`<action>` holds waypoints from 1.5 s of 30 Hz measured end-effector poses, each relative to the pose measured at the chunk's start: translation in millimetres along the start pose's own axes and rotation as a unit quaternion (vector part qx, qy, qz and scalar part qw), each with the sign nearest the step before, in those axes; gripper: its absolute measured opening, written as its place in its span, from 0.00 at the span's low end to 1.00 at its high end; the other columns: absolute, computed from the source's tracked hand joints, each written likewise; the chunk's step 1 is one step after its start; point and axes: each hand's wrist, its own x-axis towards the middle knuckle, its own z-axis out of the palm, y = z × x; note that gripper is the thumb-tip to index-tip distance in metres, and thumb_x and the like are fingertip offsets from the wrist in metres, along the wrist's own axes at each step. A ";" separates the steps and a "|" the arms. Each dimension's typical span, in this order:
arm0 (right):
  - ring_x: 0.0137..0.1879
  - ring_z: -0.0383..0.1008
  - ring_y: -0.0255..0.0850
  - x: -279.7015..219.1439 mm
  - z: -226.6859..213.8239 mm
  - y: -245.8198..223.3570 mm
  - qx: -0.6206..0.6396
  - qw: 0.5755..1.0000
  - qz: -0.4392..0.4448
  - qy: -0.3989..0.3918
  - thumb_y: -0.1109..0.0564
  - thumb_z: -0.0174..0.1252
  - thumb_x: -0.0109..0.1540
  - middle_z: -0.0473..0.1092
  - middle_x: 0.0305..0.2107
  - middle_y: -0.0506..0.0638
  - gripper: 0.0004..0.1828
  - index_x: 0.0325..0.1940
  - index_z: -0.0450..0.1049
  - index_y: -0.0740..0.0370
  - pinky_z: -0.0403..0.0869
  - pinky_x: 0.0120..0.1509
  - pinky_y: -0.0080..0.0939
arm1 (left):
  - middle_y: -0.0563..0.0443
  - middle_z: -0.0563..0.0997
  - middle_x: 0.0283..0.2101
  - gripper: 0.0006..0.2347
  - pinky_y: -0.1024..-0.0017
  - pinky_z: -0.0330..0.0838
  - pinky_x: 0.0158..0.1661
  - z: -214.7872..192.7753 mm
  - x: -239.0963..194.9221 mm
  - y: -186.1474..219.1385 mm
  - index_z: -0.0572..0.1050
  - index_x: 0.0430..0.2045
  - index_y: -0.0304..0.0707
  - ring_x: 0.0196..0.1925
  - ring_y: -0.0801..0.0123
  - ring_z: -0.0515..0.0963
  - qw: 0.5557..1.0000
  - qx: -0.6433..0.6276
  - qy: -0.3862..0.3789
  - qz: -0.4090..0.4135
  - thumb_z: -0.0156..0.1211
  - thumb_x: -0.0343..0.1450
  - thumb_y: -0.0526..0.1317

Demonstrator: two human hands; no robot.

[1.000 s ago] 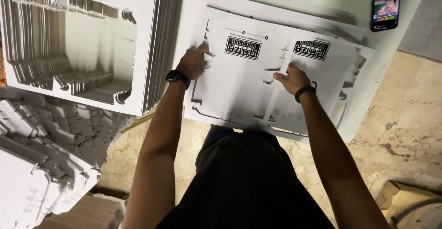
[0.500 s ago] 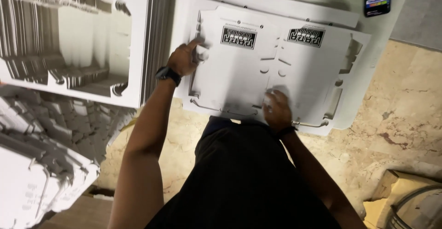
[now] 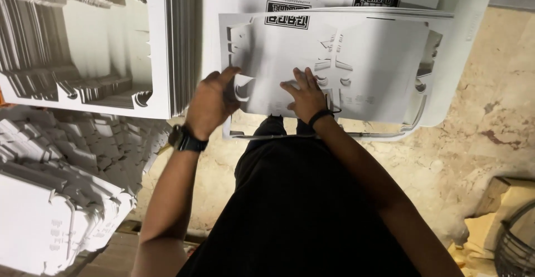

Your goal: Removing the excess outer frame from die-cut cardboard sheets and stacking the results.

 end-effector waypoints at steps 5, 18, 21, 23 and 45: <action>0.68 0.70 0.42 -13.2 -64.8 -9.6 0.258 0.962 0.024 0.080 0.53 0.66 0.63 0.72 0.60 0.39 0.21 0.58 0.78 0.32 0.72 0.69 0.45 | 0.31 0.77 0.40 0.32 0.43 0.80 0.42 -24.0 -29.1 41.1 0.68 0.59 0.47 0.42 0.30 0.82 0.998 -0.027 0.044 0.021 0.73 0.60 0.28; 0.41 0.81 0.44 -196.2 -87.3 154.5 0.132 0.848 0.399 0.323 0.65 0.66 0.58 0.78 0.38 0.47 0.19 0.49 0.82 0.44 0.82 0.42 0.39 | 0.44 0.76 0.38 0.31 0.47 0.80 0.34 -28.5 -22.7 65.1 0.70 0.61 0.52 0.32 0.42 0.84 0.983 0.126 0.096 0.097 0.71 0.60 0.34; 0.58 0.74 0.60 -191.5 -105.3 180.9 0.144 0.881 0.395 0.216 0.65 0.70 0.51 0.63 0.57 0.58 0.42 0.68 0.69 0.44 0.76 0.65 0.53 | 0.42 0.76 0.38 0.31 0.47 0.80 0.33 -29.6 -27.7 81.6 0.72 0.60 0.48 0.32 0.40 0.84 0.980 0.141 0.106 0.092 0.72 0.60 0.32; 0.74 0.53 0.75 -173.8 -145.1 181.0 0.153 0.888 0.432 0.034 0.67 0.76 0.50 0.42 0.71 0.71 0.67 0.81 0.41 0.34 0.61 0.78 0.69 | 0.43 0.77 0.38 0.31 0.51 0.81 0.34 -26.4 -31.1 94.3 0.73 0.61 0.51 0.32 0.43 0.85 0.975 0.176 0.114 0.072 0.73 0.60 0.33; 0.83 0.39 0.56 -201.4 -94.6 302.0 0.339 0.923 0.159 0.089 0.64 0.71 0.52 0.29 0.75 0.57 0.31 0.57 0.75 0.48 0.77 0.64 0.40 | 0.54 0.86 0.46 0.21 0.81 0.78 0.21 -10.8 -116.5 253.4 0.80 0.61 0.64 0.28 0.79 0.81 0.835 0.511 0.202 -0.010 0.70 0.72 0.43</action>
